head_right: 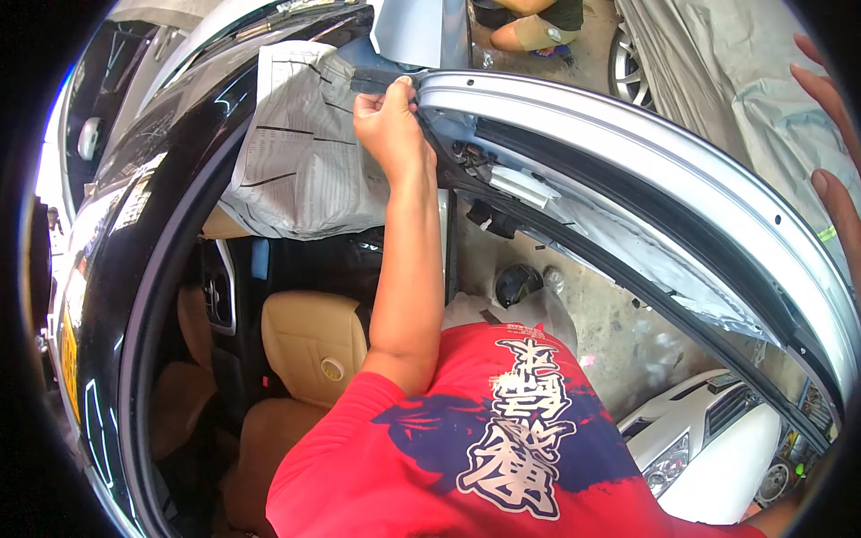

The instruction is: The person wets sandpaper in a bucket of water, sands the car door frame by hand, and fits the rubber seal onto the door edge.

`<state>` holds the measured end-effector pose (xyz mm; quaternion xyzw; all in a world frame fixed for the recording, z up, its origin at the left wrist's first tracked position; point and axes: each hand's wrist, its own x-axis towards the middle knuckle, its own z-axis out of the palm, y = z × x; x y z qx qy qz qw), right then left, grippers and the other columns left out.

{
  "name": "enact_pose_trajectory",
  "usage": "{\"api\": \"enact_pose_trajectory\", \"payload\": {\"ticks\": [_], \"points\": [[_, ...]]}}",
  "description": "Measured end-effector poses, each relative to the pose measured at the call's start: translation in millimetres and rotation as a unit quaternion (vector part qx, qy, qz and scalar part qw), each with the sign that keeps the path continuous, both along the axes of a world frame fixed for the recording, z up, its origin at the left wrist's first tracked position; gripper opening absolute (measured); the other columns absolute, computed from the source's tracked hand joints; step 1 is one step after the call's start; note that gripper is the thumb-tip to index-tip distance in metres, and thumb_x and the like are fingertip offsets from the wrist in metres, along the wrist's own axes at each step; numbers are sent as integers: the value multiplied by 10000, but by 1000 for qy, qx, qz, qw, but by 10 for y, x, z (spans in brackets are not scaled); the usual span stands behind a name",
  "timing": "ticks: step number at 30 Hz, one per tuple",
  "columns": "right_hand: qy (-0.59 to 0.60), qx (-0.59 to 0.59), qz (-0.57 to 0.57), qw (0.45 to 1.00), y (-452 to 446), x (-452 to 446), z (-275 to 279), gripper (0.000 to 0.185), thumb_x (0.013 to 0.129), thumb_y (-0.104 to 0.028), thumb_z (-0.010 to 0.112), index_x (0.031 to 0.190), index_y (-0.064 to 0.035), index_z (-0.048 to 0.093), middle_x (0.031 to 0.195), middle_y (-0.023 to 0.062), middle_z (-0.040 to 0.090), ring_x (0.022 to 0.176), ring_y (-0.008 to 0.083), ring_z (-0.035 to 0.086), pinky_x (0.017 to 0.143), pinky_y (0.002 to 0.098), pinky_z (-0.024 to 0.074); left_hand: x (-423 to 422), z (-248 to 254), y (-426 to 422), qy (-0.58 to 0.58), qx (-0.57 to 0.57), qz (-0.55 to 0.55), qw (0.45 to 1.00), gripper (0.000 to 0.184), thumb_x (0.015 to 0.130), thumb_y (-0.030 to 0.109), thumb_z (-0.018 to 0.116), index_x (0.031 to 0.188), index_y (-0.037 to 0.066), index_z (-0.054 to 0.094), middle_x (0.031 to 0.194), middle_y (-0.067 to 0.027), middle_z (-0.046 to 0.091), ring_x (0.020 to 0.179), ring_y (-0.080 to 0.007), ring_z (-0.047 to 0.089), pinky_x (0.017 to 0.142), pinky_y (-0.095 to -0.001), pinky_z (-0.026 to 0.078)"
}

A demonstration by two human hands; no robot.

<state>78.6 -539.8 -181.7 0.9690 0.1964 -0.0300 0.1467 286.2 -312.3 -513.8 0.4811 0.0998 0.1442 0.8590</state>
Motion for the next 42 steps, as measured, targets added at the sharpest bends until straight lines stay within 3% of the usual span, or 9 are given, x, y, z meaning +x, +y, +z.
{"api": "enact_pose_trajectory", "payload": {"ticks": [4, 8, 16, 22, 33, 38, 42], "points": [[22, -50, -60, 997, 52, -5, 30, 468, 933, -198, 605, 1377, -108, 486, 1444, 180, 400, 1324, 361, 426, 1011, 509, 448, 31, -56, 2, 5, 3, 10, 1000, 166, 788, 27, 680, 789, 36, 514, 726, -51, 603, 626, -101, 544, 601, -237, 426], [-8, -29, -6, 1000, 10, -12, 16, 463, 942, -219, 593, 1380, -116, 485, 1451, 180, 393, 1332, 363, 418, 1006, 532, 455, 26, -58, -29, 14, -13, 23, 1000, 170, 787, 33, 685, 794, 39, 515, 723, -46, 600, 624, -95, 538, 598, -237, 425], [-2, -77, -69, 995, 24, -22, 11, 470, 954, -262, 580, 1392, -128, 473, 1465, 183, 381, 1345, 371, 405, 1010, 551, 449, 29, -92, -31, 14, 8, 28, 999, 164, 788, 20, 677, 789, 43, 514, 717, -31, 595, 608, -85, 519, 593, -230, 413], [4, -53, -42, 998, -42, 4, 3, 475, 959, -276, 576, 1397, -130, 467, 1470, 185, 376, 1343, 377, 406, 1010, 550, 446, 15, -124, -31, -6, -10, 24, 1000, 169, 785, 14, 675, 786, 53, 511, 717, -25, 595, 615, -79, 524, 589, -223, 398], [-10, 3, -7, 1000, -18, -17, 0, 468, 902, -125, 602, 1355, -89, 492, 1437, 220, 397, 1304, 405, 429, 1014, 480, 429, 27, -131, -47, 0, -9, 26, 1000, 174, 792, 16, 689, 812, 50, 519, 724, -16, 585, 619, -83, 524, 585, -229, 404], [0, -23, -6, 1000, -61, -6, 32, 463, 886, -103, 610, 1335, -73, 498, 1412, 223, 415, 1266, 409, 457, 994, 458, 441, -68, 11, -83, -1, 2, 24, 1000, 225, 816, 11, 680, 766, 55, 465, 713, 16, 509, 619, -55, 438, 564, -236, 387], [1, -33, -26, 999, -5, -26, 39, 488, 863, -75, 602, 1338, -66, 491, 1417, 215, 414, 1270, 403, 454, 1011, 457, 427, -40, -27, -95, -8, 17, 39, 999, 238, 813, 1, 681, 771, 50, 453, 718, 18, 508, 618, -60, 444, 562, -230, 385]]}}
